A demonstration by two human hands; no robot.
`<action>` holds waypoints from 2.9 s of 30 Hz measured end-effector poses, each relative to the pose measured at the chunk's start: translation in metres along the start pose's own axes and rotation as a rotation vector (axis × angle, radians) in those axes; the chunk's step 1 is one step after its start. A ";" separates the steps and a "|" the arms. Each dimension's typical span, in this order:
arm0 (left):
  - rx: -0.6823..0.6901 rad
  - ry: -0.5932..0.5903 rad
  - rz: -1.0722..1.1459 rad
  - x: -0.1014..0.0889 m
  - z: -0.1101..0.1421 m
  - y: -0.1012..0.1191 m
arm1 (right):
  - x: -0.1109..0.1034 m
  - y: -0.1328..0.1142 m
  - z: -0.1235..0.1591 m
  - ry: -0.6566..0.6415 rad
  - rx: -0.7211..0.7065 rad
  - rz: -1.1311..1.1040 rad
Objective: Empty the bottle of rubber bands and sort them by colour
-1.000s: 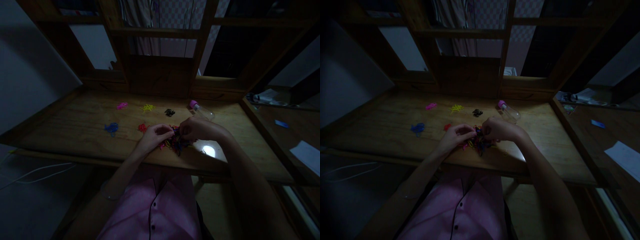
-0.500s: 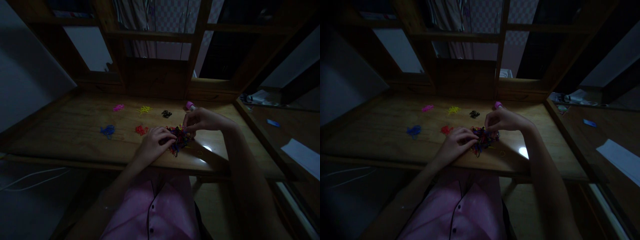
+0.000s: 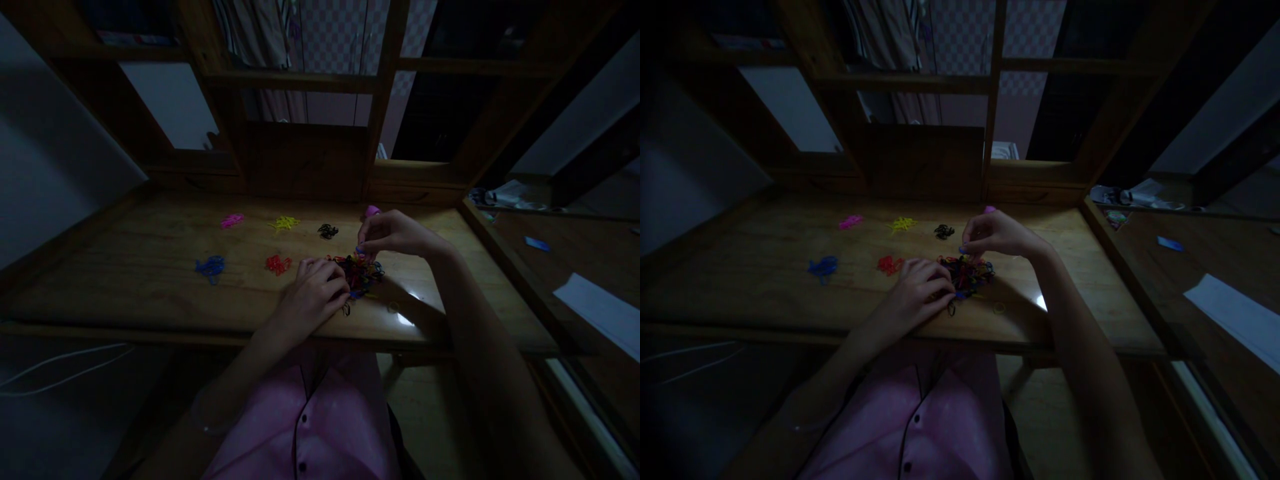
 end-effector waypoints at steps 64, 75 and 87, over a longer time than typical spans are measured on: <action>-0.393 0.533 0.258 -0.077 0.113 -0.100 | 0.057 0.009 0.123 0.348 0.434 0.660; -0.241 0.194 0.358 -0.012 0.058 -0.053 | 0.035 -0.002 0.081 0.401 0.331 0.671; -0.136 0.096 0.390 -0.018 0.066 -0.040 | 0.054 -0.015 -0.163 0.354 0.020 0.661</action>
Point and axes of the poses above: each hand's wrist, its own z-axis away from the middle knuckle, its own x-axis out of the palm, y = z × x, the point moved 6 cm from there along -z, towards the middle knuckle, and after that the axes turned 7 degrees about -x, right-handed, at the moved point
